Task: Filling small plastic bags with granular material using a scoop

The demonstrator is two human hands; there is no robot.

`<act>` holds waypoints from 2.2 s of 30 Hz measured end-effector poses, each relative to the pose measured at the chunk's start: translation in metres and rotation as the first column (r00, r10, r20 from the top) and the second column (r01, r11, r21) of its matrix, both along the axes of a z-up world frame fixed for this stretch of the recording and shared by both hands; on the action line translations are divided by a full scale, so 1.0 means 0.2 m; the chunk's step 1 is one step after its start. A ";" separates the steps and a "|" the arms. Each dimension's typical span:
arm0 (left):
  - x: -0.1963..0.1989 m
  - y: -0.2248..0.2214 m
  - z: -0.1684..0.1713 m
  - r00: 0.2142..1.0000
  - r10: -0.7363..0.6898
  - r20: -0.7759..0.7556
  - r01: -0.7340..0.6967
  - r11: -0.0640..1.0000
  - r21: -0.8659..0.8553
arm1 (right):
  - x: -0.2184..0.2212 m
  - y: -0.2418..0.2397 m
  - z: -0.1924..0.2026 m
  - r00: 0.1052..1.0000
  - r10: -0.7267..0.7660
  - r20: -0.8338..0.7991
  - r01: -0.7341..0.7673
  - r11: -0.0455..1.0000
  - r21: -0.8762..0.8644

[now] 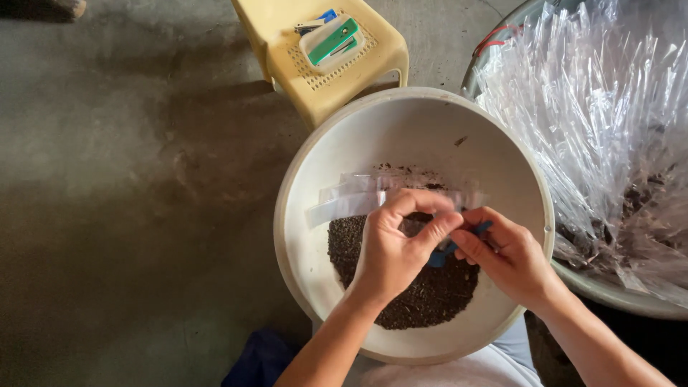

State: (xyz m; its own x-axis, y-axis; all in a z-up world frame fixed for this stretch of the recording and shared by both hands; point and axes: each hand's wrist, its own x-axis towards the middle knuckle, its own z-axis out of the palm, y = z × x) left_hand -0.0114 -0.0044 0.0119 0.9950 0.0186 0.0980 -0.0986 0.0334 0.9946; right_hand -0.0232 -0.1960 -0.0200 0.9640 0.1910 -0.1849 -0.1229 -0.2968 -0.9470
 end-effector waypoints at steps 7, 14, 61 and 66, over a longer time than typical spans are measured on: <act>-0.06 0.11 0.44 0.939 -0.210 0.274 0.108 0.932 0.345 | 0.10 -0.03 0.01 0.908 0.279 0.313 -0.293 0.956 -0.003; -0.16 0.21 0.74 0.957 -0.216 0.195 0.234 0.969 -0.076 | 0.27 0.10 -0.23 0.892 0.448 0.056 -0.415 0.862 -0.289; 0.19 0.07 0.12 0.956 -0.112 0.271 -0.081 0.786 0.613 | -0.02 -0.09 0.29 0.962 -0.004 0.271 -0.072 0.959 0.272; 0.12 0.02 0.05 0.981 -0.142 0.132 0.047 0.834 0.549 | -0.04 -0.04 0.40 0.766 0.410 0.495 -0.525 0.843 0.114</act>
State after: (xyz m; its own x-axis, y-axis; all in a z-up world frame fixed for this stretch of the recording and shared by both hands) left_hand 0.0121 -0.0011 0.0220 0.9587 -0.1777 0.2222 -0.2819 -0.4881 0.8260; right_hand -0.0314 -0.2033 0.0592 0.7068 0.6204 0.3399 0.4127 0.0286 -0.9104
